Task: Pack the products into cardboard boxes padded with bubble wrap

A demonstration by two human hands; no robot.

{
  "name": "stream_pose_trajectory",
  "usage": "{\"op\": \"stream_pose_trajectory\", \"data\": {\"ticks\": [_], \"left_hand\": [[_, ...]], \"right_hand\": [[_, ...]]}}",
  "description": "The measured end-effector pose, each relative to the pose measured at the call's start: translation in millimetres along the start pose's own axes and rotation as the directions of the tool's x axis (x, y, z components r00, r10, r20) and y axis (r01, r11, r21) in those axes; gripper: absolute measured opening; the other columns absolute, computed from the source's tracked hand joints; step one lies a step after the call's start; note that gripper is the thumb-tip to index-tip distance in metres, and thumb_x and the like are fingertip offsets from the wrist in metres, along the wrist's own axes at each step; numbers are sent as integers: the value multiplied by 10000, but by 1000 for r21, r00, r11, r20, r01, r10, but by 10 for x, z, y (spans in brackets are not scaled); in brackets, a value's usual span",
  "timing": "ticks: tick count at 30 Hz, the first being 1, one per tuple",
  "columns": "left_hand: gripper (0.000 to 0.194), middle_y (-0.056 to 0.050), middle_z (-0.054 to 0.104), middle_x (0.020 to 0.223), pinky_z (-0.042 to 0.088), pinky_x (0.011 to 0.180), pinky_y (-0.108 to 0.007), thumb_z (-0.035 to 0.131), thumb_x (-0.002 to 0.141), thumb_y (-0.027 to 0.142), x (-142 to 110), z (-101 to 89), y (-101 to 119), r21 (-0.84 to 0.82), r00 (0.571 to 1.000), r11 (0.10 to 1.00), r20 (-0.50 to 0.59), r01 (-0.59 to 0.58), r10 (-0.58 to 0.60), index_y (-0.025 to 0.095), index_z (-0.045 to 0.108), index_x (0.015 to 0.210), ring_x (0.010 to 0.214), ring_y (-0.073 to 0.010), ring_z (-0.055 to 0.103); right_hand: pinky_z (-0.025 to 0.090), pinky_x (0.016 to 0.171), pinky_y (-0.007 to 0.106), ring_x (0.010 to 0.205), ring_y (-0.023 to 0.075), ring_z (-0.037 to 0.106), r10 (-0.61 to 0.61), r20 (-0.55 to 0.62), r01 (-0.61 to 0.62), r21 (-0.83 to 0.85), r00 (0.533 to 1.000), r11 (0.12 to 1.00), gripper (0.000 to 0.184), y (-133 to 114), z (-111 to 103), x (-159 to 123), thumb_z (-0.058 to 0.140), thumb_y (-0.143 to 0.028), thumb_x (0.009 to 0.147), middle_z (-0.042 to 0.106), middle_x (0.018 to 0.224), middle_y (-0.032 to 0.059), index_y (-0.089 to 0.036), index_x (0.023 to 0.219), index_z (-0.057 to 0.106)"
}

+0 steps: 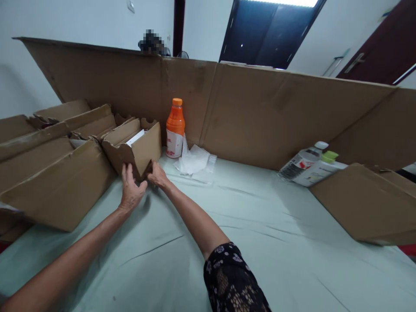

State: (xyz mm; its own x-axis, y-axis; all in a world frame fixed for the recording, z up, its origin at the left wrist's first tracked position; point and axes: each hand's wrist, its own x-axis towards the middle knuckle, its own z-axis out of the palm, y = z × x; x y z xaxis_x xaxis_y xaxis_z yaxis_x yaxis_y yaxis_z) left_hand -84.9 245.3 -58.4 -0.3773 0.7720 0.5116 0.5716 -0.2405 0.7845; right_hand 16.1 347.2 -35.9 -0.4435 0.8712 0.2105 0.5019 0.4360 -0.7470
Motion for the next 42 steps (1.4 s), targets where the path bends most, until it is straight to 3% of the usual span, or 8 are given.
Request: {"op": "stream_pose_trajectory", "data": {"ticks": [7,11,18,23,28,34,38,42], "left_hand": [[818,-245,254,1655,258,1263,-519,652,732,188,8,122,-283,4,999,999,39,35,-35,107,394,1504,1559,-357,251],[774,-232,308,1631,260,1264,-520,638,746,203,-7,89,-297,19,998,998,37,58,-59,119,421,1485,1546,-348,282],[732,-236,457,1459,436,1145,-526,638,741,241,-26,11,-283,48,992,991,37,123,-125,122,462,1442,1384,-360,486],[592,-152,579,1194,477,1081,-509,607,725,258,-30,-6,-259,76,990,987,25,140,-142,134,565,1303,1183,-313,593],[460,-125,613,1092,509,1004,-502,570,714,282,-29,-20,-201,101,991,988,48,119,-125,157,655,1148,1007,-293,624],[334,-122,645,1082,496,1025,-477,549,694,256,-11,-38,-164,118,992,990,89,75,-85,191,688,990,1098,-310,600],[325,-130,655,1098,524,977,-472,551,684,269,-14,-51,-152,119,990,990,105,77,-90,193,691,967,1093,-317,612],[303,-141,667,1082,522,986,-501,555,678,281,1,-82,-104,132,989,988,108,83,-97,190,690,933,1129,-344,610]], "right_hand": [[402,1193,407,1396,253,525,-18,42,18,8,999,1000,721,118,28,-113,572,-98,756,570,1503,130,-146,1473,516],[389,1204,393,1398,239,529,-38,55,38,-5,998,999,643,97,18,-163,550,-75,771,590,1489,112,-155,1407,599],[466,1121,359,1259,208,630,-45,68,50,-79,997,996,466,24,-111,-204,581,-82,809,713,1320,22,-242,1220,730],[298,1218,449,1443,253,435,-41,-44,31,-211,998,977,359,13,-441,-385,587,-94,854,538,1532,91,-197,1158,749],[239,1217,520,1535,320,260,60,-216,-134,-350,975,927,375,139,-804,-412,671,-181,856,359,1650,116,-201,1226,731],[289,1194,600,1448,363,415,203,-300,-272,-210,932,939,463,406,-1191,-342,624,-166,866,534,1507,186,-151,1328,630],[362,1193,465,1414,267,475,221,-420,-270,-60,880,961,522,527,-1594,-370,510,-254,939,533,1527,126,-176,1455,519],[512,1033,399,1268,221,608,294,-438,-285,86,850,955,546,632,-1833,-470,413,-309,971,573,1479,162,-123,1481,478]]}}
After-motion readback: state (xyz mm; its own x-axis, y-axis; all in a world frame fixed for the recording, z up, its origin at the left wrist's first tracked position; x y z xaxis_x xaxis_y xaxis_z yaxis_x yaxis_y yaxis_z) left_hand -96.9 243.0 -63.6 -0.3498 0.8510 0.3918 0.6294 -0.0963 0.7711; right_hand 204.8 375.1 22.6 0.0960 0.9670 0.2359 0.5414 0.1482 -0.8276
